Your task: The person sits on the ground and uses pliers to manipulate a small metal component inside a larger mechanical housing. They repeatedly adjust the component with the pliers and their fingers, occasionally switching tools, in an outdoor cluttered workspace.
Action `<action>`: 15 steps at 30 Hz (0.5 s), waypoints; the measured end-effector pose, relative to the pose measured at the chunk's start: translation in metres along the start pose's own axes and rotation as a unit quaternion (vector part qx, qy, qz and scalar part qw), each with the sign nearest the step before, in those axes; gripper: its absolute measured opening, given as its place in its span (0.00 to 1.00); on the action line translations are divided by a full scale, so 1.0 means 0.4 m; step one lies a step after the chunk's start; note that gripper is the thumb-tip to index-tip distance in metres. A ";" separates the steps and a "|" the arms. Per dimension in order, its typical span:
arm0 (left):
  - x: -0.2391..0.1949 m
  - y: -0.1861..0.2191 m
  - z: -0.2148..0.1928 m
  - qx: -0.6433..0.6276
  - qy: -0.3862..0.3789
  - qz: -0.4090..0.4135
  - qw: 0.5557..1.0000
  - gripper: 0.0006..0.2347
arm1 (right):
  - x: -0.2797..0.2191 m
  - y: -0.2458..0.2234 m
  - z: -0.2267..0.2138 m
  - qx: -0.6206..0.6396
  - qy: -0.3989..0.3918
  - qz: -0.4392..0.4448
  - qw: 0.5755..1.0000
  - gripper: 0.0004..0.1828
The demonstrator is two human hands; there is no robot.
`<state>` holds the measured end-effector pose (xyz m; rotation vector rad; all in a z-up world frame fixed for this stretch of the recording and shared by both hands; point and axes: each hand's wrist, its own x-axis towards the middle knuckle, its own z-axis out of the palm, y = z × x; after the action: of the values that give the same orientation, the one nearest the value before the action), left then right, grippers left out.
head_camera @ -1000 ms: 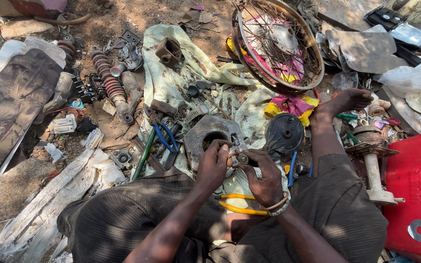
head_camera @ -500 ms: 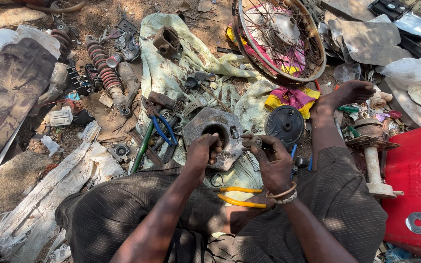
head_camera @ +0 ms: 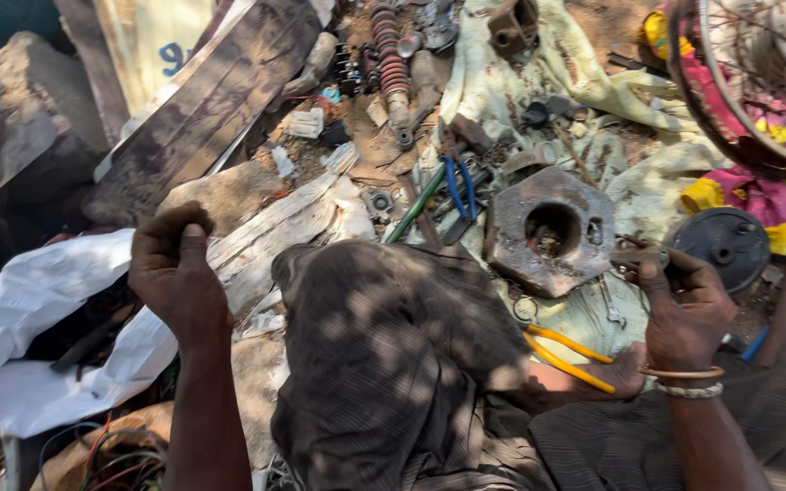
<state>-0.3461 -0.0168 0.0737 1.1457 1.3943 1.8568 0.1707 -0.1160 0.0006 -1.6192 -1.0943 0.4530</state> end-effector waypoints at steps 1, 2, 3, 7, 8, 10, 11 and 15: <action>0.003 0.013 -0.074 0.121 0.057 0.058 0.989 0.08 | -0.007 -0.006 0.000 0.037 -0.019 0.015 0.999 0.14; 0.004 0.021 -0.134 0.234 0.107 0.116 0.959 0.11 | -0.015 -0.016 0.003 0.071 -0.032 0.027 0.997 0.14; -0.004 0.030 -0.181 0.343 0.155 0.170 0.911 0.14 | -0.021 -0.029 0.011 0.106 -0.053 0.031 0.992 0.14; -0.063 0.010 -0.141 0.157 0.090 -0.003 0.984 0.11 | -0.013 -0.087 0.036 0.291 -0.086 0.085 0.949 0.15; -0.090 -0.001 -0.078 0.162 0.021 -0.027 0.986 0.10 | -0.013 -0.091 0.033 0.319 -0.088 0.106 0.938 0.15; -0.148 0.008 0.077 0.134 -0.110 -0.057 0.983 0.10 | -0.009 -0.080 0.028 0.361 -0.124 0.141 0.913 0.17; -0.177 0.024 0.165 0.100 -0.171 -0.064 0.978 0.10 | -0.011 -0.071 0.014 0.385 -0.132 0.154 0.900 0.18; -0.283 0.093 0.478 0.165 -0.554 0.071 0.813 0.25 | -0.012 -0.049 -0.003 0.476 -0.162 0.210 0.839 0.19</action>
<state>-0.1219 -0.0287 0.0939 2.0594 0.8994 0.6594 0.1608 -0.1206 0.0175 -0.8603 -0.5421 1.3608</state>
